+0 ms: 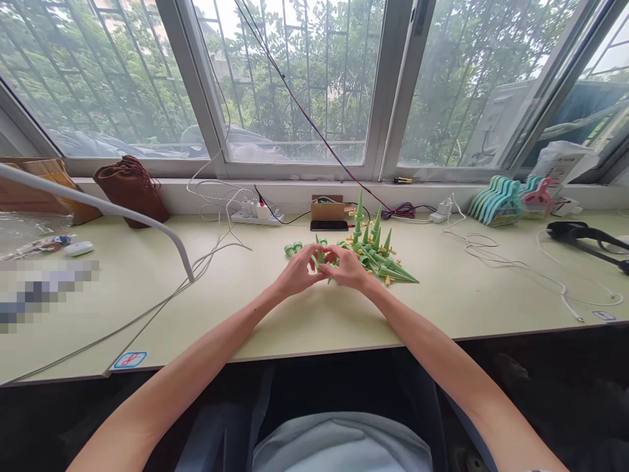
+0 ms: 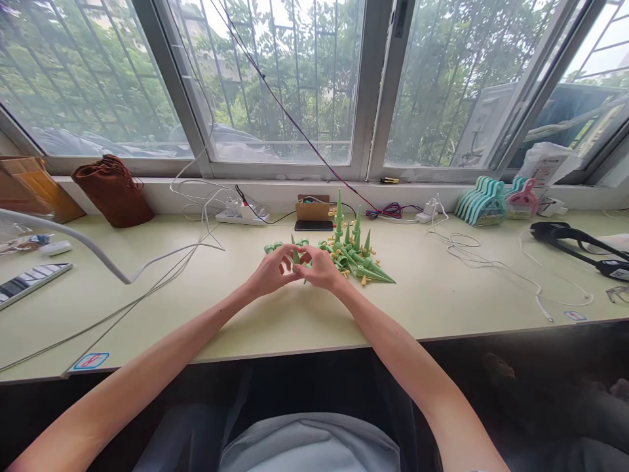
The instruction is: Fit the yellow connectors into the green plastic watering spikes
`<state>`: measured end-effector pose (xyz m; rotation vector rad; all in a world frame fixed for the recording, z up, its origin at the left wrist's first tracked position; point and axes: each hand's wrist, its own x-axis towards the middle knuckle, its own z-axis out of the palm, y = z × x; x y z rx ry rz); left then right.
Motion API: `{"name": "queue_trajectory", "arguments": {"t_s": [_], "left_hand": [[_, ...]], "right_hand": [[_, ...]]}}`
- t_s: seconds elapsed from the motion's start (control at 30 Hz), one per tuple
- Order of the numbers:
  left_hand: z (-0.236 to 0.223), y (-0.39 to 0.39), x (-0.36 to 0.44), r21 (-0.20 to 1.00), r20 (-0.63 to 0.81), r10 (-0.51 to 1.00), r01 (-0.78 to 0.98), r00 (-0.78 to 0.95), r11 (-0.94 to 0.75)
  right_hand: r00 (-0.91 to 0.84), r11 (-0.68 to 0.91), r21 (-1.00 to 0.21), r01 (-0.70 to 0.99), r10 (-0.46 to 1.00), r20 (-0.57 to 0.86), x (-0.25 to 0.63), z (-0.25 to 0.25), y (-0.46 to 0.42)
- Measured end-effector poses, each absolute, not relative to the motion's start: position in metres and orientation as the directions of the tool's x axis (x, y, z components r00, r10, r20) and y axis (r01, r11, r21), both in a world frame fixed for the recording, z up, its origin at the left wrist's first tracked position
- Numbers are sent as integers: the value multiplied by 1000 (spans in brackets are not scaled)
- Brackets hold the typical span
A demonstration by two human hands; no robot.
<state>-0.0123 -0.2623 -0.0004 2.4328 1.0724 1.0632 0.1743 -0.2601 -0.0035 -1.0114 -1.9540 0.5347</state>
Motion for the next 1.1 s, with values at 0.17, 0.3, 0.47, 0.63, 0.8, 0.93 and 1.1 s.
{"name": "queue_trajectory", "arguments": {"t_s": [0.17, 0.3, 0.47, 0.63, 0.8, 0.93, 1.1], "left_hand": [[1, -263, -12, 509, 518, 721, 511, 461, -693], [0, -263, -11, 495, 531, 712, 514, 460, -700], [1, -260, -14, 487, 520, 744, 569, 420, -662], [1, -253, -23, 469, 472, 779, 631, 412, -618], [1, -252, -25, 469, 438, 800, 655, 410, -592], [3, -252, -23, 483, 435, 813, 662, 387, -574], [6, -253, -24, 484, 411, 831, 683, 374, -547]], "right_hand": [[-312, 588, -678, 440, 809, 499, 174, -4, -260], [-316, 595, -677, 434, 804, 504, 173, -3, -261], [-303, 597, -668, 444, 802, 516, 173, -3, -261], [-335, 631, -562, 534, 769, 545, 174, -8, -258], [-397, 631, -467, 620, 765, 507, 175, -12, -256], [-413, 634, -447, 631, 763, 498, 174, -14, -253], [-422, 633, -423, 649, 761, 492, 175, -16, -250]]}}
